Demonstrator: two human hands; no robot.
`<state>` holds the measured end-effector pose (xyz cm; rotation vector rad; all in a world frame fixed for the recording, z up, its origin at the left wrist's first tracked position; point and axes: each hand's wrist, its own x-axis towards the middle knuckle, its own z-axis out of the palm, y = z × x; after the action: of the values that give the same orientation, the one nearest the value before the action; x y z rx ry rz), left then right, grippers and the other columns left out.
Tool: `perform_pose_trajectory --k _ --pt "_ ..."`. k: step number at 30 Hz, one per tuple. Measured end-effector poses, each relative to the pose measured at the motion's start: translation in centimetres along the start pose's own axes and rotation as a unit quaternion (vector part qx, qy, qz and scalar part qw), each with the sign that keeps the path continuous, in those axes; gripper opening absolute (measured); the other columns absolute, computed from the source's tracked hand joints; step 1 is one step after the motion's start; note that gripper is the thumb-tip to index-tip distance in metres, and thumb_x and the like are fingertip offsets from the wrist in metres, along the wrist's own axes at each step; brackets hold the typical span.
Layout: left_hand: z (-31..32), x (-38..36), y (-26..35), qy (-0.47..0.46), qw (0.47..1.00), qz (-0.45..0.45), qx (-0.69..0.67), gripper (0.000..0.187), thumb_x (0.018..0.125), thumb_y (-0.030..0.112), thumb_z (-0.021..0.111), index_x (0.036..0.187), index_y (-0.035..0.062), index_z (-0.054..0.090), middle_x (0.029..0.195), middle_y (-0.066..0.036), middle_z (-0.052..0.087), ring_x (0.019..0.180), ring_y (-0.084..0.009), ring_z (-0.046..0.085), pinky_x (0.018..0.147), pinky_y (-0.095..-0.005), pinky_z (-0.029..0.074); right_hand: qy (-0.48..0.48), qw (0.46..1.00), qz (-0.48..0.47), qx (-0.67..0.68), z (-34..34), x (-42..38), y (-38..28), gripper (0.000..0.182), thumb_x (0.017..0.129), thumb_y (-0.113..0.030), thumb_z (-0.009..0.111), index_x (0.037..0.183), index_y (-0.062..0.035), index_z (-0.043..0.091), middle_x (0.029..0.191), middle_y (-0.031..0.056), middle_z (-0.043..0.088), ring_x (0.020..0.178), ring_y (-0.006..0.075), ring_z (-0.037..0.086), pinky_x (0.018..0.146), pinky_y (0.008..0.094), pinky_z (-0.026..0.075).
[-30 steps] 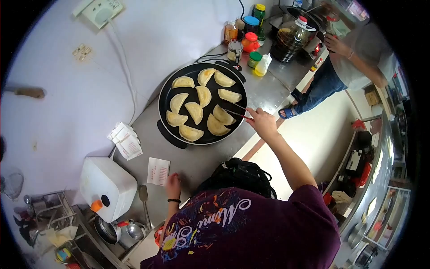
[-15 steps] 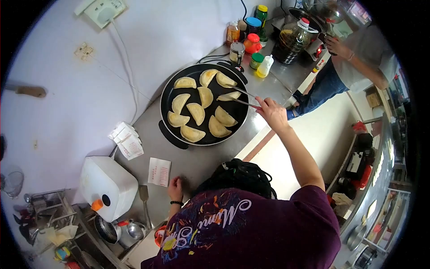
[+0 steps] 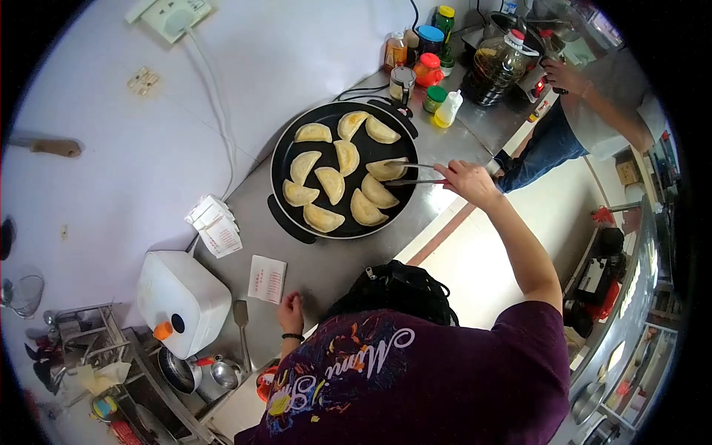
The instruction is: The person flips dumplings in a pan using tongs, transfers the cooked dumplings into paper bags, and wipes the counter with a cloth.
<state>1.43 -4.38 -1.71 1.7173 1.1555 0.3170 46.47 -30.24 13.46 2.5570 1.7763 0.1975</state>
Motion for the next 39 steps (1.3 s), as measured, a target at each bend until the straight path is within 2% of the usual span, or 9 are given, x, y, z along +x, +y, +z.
perform_pose_trajectory --k 3,5,8,13,17,28,32,34,39 --pt "0.4 -0.5 0.9 -0.019 0.998 -0.009 0.066 0.022 0.084 0.017 0.051 0.098 0.001 0.058 0.083 -0.008 0.063 0.076 -0.0153 0.059 0.069 -0.0265 0.046 0.031 0.999 0.004 0.009 1.3 1.4 1.0 0.035 0.074 -0.035 0.06 0.103 -0.0142 0.056 0.073 0.0048 0.054 0.064 0.0183 0.056 0.054 0.0275 0.045" --pt "0.7 -0.5 1.1 -0.015 0.999 -0.019 0.039 0.021 0.084 0.017 0.051 0.098 0.0019 0.058 0.083 -0.008 0.062 0.077 -0.0151 0.059 0.069 -0.0263 0.045 -0.124 0.915 0.202 0.327 2.0 2.4 2.4 0.034 0.078 -0.041 0.054 0.088 -0.0099 0.062 0.067 0.0069 0.058 0.06 0.0181 0.057 0.053 0.025 0.044" --pt "1.0 0.2 -0.1 -0.005 0.999 0.046 -0.026 0.021 0.085 0.017 0.051 0.099 0.0026 0.057 0.083 -0.007 0.062 0.077 -0.0147 0.059 0.069 -0.0263 0.045 -0.25 0.823 0.326 0.392 0.1 3.0 3.8 0.038 0.082 -0.04 0.049 0.088 -0.0043 0.063 0.063 0.0076 0.059 0.055 0.0166 0.054 0.054 0.0278 0.042" --pt "0.6 -0.1 0.4 -0.01 1.0 0.009 -0.027 0.021 0.085 0.017 0.05 0.098 0.0013 0.057 0.083 -0.007 0.061 0.077 -0.0143 0.058 0.069 -0.0264 0.045 -0.076 0.955 0.255 0.134 -5.0 2.3 2.1 0.034 0.081 -0.04 0.05 0.08 -0.0088 0.063 0.068 0.014 0.06 0.066 0.0315 0.059 0.059 0.041 0.045" --pt "0.7 -0.5 1.0 -0.007 1.0 -0.012 -0.027 0.02 0.085 0.016 0.051 0.097 0.0006 0.056 0.085 -0.007 0.061 0.078 -0.0141 0.058 0.07 -0.0263 0.045 -0.02 0.96 0.278 0.02 -6.3 1.3 0.8 0.027 0.079 -0.035 0.052 0.092 -0.0121 0.058 0.072 0.0113 0.06 0.067 0.0286 0.059 0.056 0.0389 0.046" --pt "1.4 0.9 2.5 -0.032 0.996 0.059 0.057 0.023 0.085 0.018 0.049 0.1 0.0017 0.057 0.087 -0.009 0.061 0.077 -0.0156 0.058 0.068 -0.0265 0.045 0.059 0.975 0.213 0.038 -0.5 1.8 -4.2 0.031 0.077 -0.034 0.056 0.102 -0.0139 0.052 0.078 0.0073 0.057 0.066 0.0266 0.059 0.056 0.0352 0.047" --pt "0.9 1.3 0.7 -0.03 0.999 0.036 0.027 0.022 0.085 0.017 0.05 0.099 0.0024 0.058 0.085 -0.009 0.062 0.075 -0.0158 0.058 0.067 -0.0271 0.045 0.011 0.972 0.228 0.056 -3.8 0.0 -7.1 0.027 0.079 -0.033 0.054 0.1 -0.0155 0.055 0.076 0.008 0.058 0.066 0.0264 0.059 0.057 0.0363 0.046" --pt "0.9 1.3 -0.6 -0.021 0.999 0.023 -0.008 0.022 0.085 0.017 0.05 0.099 0.0025 0.058 0.084 -0.009 0.062 0.075 -0.0158 0.058 0.067 -0.027 0.045 -0.077 0.959 0.194 0.191 -4.0 -1.1 -8.4 0.023 0.08 -0.033 0.052 0.096 -0.0171 0.058 0.073 0.0078 0.059 0.067 0.0259 0.059 0.057 0.0371 0.046" --pt "0.9 0.4 -1.0 -0.015 0.999 0.031 -0.011 0.023 0.084 0.018 0.051 0.099 0.0024 0.058 0.085 -0.009 0.062 0.076 -0.0166 0.059 0.067 -0.0274 0.046 -0.139 0.96 0.197 0.145 -3.6 -1.2 -10.7 0.021 0.081 -0.033 0.051 0.089 -0.0156 0.058 0.071 0.0067 0.059 0.067 0.0254 0.059 0.057 0.0369 0.046"
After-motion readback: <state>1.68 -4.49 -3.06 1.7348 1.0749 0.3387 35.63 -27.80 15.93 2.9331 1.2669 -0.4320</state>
